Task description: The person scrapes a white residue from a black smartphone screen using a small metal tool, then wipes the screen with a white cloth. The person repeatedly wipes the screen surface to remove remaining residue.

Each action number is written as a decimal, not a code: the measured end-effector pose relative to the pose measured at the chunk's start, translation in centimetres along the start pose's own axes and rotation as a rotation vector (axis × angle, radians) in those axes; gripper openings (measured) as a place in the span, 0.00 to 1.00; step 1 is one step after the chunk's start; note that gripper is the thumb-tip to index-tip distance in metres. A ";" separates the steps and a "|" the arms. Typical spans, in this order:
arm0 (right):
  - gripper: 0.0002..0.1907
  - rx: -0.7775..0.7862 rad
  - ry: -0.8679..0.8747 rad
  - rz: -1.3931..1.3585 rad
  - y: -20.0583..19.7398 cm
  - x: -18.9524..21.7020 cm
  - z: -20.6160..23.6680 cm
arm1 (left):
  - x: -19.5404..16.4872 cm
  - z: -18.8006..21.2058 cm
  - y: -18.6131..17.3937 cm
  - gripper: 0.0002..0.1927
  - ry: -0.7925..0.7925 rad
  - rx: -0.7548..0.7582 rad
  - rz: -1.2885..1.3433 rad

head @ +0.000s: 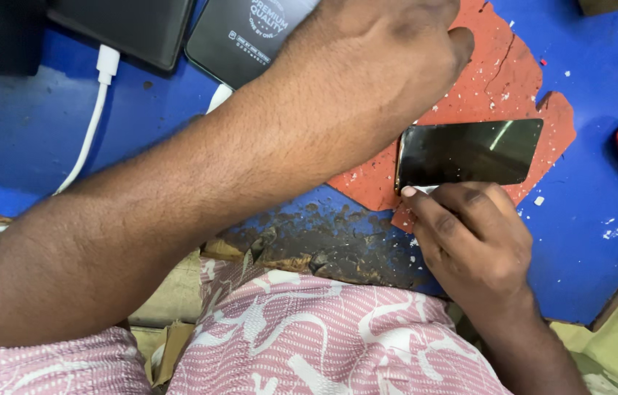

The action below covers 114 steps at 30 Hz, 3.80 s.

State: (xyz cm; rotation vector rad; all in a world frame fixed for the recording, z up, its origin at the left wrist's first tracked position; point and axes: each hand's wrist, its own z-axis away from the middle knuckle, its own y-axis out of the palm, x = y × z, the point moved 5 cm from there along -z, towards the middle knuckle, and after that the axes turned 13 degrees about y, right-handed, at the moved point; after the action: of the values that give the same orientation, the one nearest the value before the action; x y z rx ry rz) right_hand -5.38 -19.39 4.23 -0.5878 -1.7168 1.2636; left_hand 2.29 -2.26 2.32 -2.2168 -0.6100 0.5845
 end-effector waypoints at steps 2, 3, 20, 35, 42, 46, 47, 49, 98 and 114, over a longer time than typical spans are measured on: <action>0.16 -0.010 -0.011 0.007 0.0 -0.1 0.3 | 0.0 0.0 0.0 0.06 0.000 0.006 -0.025; 0.17 0.002 -0.009 0.009 0.1 -0.1 0.4 | 0.0 0.0 0.0 0.06 0.003 0.009 -0.039; 0.17 0.065 0.009 -0.038 -0.2 0.8 -0.4 | 0.1 0.1 -0.2 0.06 -0.003 -0.015 0.019; 0.18 0.080 0.012 -0.037 -0.1 0.8 -0.5 | 0.0 0.1 -0.1 0.06 -0.013 0.024 0.015; 0.16 0.054 -0.008 -0.016 -0.1 0.9 -0.6 | -0.1 0.2 -0.4 0.06 -0.005 -0.019 0.021; 0.17 0.058 -0.015 -0.018 -0.1 0.8 -0.8 | 0.0 0.2 -0.1 0.05 -0.023 0.016 0.048; 0.17 0.053 -0.022 -0.003 -0.2 0.9 -0.8 | 0.0 0.1 0.0 0.04 -0.024 0.025 0.051; 0.18 0.064 -0.013 0.011 -0.1 0.8 -0.8 | 0.0 0.1 0.0 0.05 -0.017 0.011 0.052; 0.16 0.064 -0.012 -0.026 -0.1 1.0 -2.6 | -0.2 0.0 -0.7 0.08 -0.021 0.030 0.011; 0.18 0.053 0.005 -0.012 0.1 0.0 -2.8 | -0.4 -0.2 -0.3 0.08 0.013 0.076 -0.093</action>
State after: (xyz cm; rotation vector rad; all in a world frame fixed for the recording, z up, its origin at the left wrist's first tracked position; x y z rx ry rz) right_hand -2.93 -17.93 4.34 -0.5488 -1.6750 1.2943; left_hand 1.96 -2.40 2.76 -2.1071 -0.6699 0.5365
